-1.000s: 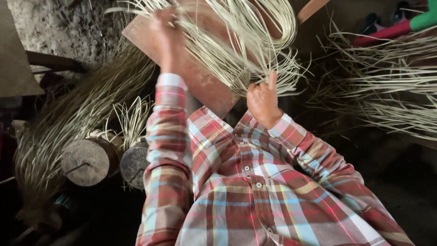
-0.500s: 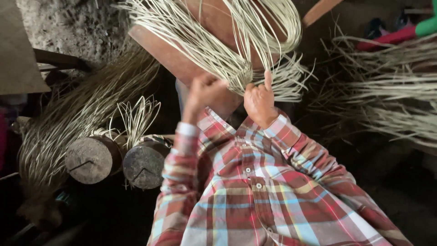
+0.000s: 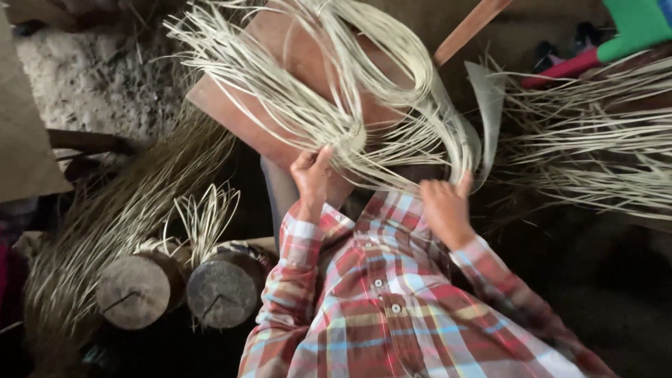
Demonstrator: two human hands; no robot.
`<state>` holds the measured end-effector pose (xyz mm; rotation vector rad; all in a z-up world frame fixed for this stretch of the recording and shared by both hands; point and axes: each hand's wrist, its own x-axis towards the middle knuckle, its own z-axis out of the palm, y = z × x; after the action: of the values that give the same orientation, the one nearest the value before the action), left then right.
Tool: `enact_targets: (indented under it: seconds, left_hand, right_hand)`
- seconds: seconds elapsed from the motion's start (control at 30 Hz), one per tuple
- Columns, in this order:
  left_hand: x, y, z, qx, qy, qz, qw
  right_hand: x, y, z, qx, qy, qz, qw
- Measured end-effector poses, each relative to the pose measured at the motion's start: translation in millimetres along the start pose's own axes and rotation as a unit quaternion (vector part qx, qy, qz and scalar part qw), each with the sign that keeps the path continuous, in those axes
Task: Weaving thin bamboo strips together to create a patterned material
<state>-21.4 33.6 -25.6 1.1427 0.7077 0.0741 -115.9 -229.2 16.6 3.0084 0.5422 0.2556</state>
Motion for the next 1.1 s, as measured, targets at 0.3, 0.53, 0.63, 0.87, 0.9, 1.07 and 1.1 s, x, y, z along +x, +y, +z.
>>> enact_targets:
  seconds: [0.3, 0.53, 0.63, 0.87, 0.9, 1.07, 1.1]
  left_hand:
    - [2.5, 32.3, 4.2, 0.034, -0.033, 0.035, 0.998]
    - [-9.2, 24.9, -14.5, 0.084, -0.069, 0.081, 0.991]
    - [-7.4, 22.8, -17.1, 0.088, -0.079, 0.079, 0.99]
    - [-7.7, 24.2, -19.5, 0.065, -0.096, 0.062, 0.991]
    - [-8.5, 23.0, -19.2, 0.064, -0.094, 0.06, 0.992]
    - [-1.2, 9.1, -25.4, 0.055, -0.108, 0.071, 0.99]
    - [-4.0, 13.7, -25.0, 0.055, -0.102, 0.072, 0.991]
  right_hand:
    - [29.3, 66.5, -26.3, 0.319, -0.257, 0.04, 0.911]
    - [142.7, 100.7, 82.0, 0.629, 0.099, 0.375, 0.673]
    - [155.0, 117.2, 152.2, 0.626, 0.054, 0.477, 0.614]
    - [159.5, 107.8, 152.7, 0.601, -0.057, 0.503, 0.619]
    - [158.6, 106.4, 149.4, 0.6, -0.059, 0.503, 0.62]
    - [155.0, 106.3, 162.8, 0.611, -0.061, 0.493, 0.617]
    - [153.9, 105.7, 160.1, 0.612, -0.067, 0.49, 0.617]
